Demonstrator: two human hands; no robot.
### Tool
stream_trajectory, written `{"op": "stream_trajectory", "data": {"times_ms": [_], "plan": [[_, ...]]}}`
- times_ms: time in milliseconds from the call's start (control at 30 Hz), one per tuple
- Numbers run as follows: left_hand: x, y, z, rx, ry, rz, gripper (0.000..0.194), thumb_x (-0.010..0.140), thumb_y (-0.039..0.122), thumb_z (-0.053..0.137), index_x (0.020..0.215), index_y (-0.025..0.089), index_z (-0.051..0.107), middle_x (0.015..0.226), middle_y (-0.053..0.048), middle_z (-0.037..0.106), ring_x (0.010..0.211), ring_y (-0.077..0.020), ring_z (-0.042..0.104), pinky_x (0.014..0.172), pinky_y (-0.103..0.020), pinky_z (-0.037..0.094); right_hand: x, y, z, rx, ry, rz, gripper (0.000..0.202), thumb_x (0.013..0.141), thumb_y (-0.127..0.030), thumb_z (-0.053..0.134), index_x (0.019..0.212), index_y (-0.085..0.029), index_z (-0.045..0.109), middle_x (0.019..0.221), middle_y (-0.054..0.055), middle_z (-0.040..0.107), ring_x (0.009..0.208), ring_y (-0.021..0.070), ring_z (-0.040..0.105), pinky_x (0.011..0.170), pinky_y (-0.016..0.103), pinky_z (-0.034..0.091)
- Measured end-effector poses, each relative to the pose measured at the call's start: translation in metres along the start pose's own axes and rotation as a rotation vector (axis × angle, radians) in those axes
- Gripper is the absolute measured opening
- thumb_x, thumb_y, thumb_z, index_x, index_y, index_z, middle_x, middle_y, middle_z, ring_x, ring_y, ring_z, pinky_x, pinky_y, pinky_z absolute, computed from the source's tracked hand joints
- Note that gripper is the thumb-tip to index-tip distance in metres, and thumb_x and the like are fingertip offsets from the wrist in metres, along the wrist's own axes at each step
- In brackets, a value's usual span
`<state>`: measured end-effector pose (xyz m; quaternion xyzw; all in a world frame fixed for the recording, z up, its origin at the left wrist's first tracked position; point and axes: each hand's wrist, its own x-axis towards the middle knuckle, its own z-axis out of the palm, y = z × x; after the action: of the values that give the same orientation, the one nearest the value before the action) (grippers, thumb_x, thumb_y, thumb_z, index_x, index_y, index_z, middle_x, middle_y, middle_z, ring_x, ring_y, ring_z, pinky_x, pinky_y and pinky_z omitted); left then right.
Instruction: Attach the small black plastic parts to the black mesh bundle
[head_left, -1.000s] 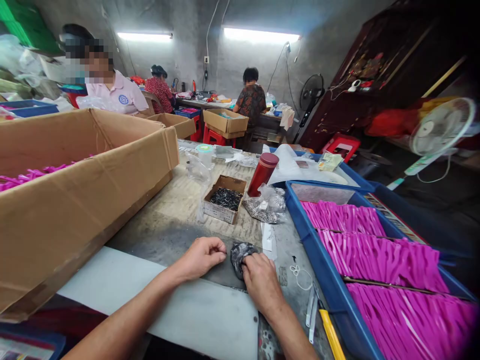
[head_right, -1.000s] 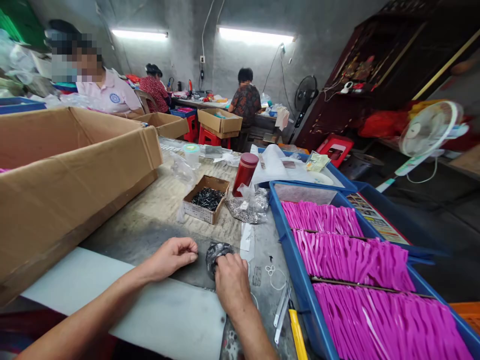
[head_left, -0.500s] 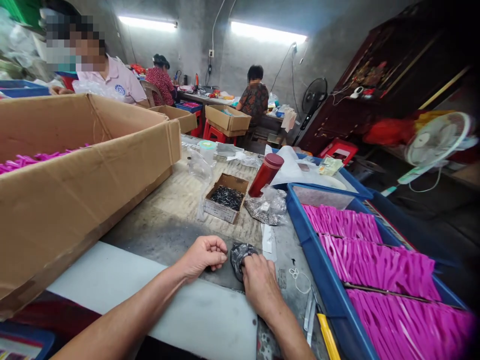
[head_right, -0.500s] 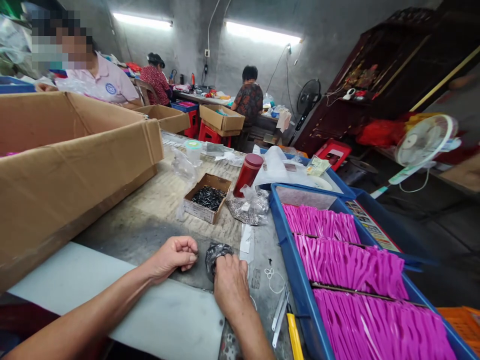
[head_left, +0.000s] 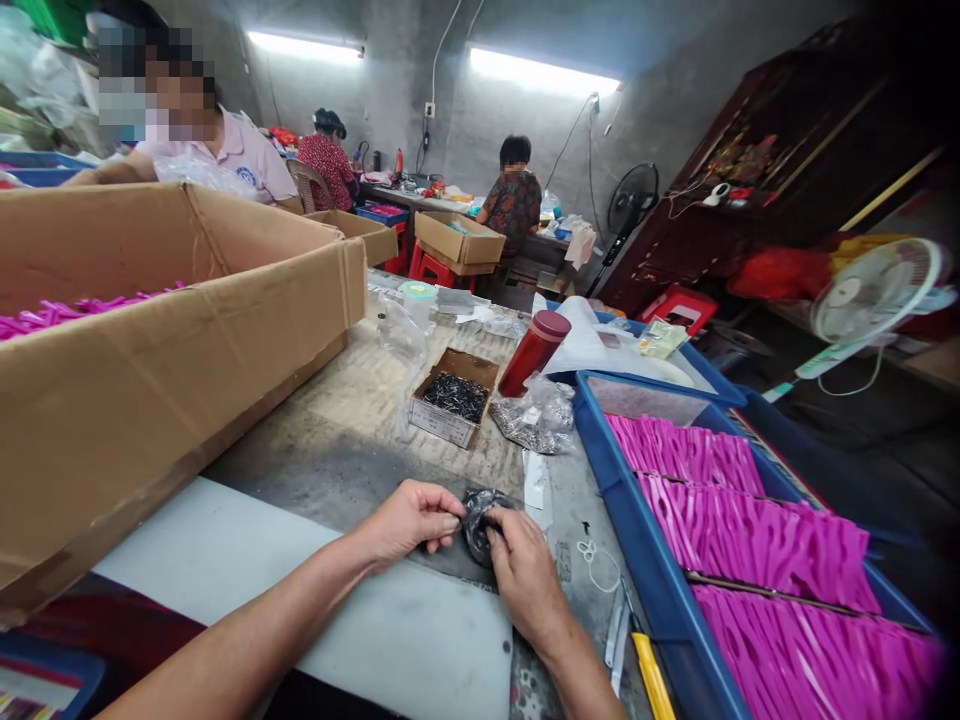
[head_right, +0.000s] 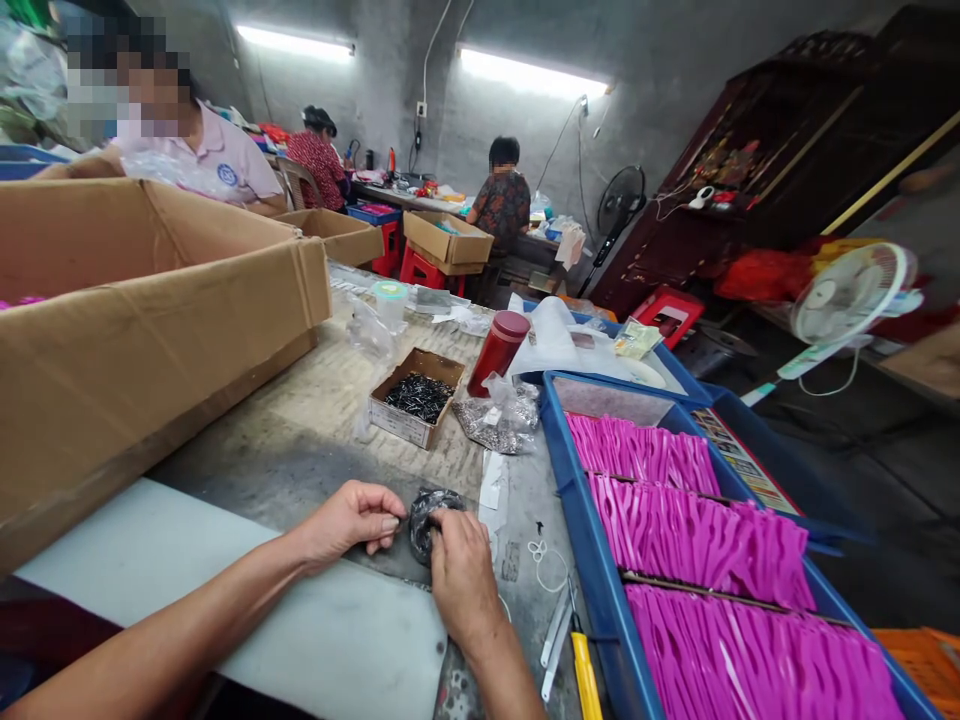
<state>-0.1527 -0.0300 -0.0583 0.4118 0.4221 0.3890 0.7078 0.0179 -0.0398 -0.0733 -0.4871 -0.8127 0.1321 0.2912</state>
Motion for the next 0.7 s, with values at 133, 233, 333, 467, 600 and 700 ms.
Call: {"op": "stream_trajectory", "data": {"times_ms": [133,233,333,467,600,700], "plan": [[-0.0002,0.0012,0.001,0.011,-0.047,0.004,0.027,0.055,0.03,0.069,0.068,0.01,0.055,0.043,0.003,0.054,0.035,-0.0041,0.042,0.036,-0.015,0.03,0.0009,-0.0019,-0.0037,0.052,-0.015,-0.006,0.022,0.076,-0.008,0.035,0.084,-0.017,0.054,0.076,0.006,0.058,0.074,0.0179,0.05,0.066,0.029,0.04],[0.0008,0.0002,0.0012,0.034,-0.052,0.004,0.028,0.055,0.031,0.068,0.067,0.01,0.054,0.042,0.004,0.052,0.034,-0.0045,0.041,0.035,-0.015,0.03,0.0014,-0.0017,-0.0043,0.071,-0.019,0.008,0.02,0.076,-0.009,0.036,0.079,-0.017,0.054,0.073,0.005,0.057,0.072,0.0176,0.05,0.064,0.029,0.04],[0.0019,-0.0013,0.0012,0.073,-0.052,0.005,0.026,0.056,0.031,0.066,0.066,0.011,0.053,0.041,0.005,0.05,0.034,-0.0045,0.04,0.034,-0.015,0.029,0.0019,-0.0015,-0.0041,0.103,-0.003,0.037,0.017,0.076,-0.011,0.038,0.074,-0.017,0.054,0.07,0.004,0.057,0.07,0.017,0.051,0.062,0.027,0.04],[0.0017,-0.0006,0.0015,0.136,-0.035,0.009,0.025,0.058,0.033,0.063,0.065,0.012,0.05,0.041,0.006,0.046,0.034,-0.0038,0.036,0.035,-0.015,0.025,0.0015,-0.0016,-0.0048,0.167,0.045,0.114,0.014,0.076,-0.016,0.041,0.074,-0.017,0.055,0.07,0.004,0.058,0.069,0.0168,0.052,0.062,0.027,0.04],[0.0003,0.0021,0.0023,0.139,-0.023,0.062,0.028,0.059,0.036,0.062,0.065,0.012,0.05,0.045,0.007,0.041,0.04,-0.004,0.033,0.038,-0.016,0.021,-0.0018,0.0002,-0.0041,0.306,0.121,0.213,0.013,0.076,-0.024,0.046,0.075,-0.017,0.058,0.069,0.003,0.059,0.066,0.0164,0.054,0.061,0.026,0.042],[-0.0009,0.0035,0.0034,0.172,-0.038,0.096,0.03,0.059,0.038,0.062,0.064,0.011,0.05,0.047,0.007,0.038,0.043,-0.0043,0.028,0.041,-0.017,0.019,-0.0037,0.0002,-0.0026,0.492,0.173,0.319,0.016,0.074,-0.029,0.05,0.075,-0.016,0.059,0.067,0.003,0.06,0.062,0.0158,0.054,0.057,0.025,0.043]]}}
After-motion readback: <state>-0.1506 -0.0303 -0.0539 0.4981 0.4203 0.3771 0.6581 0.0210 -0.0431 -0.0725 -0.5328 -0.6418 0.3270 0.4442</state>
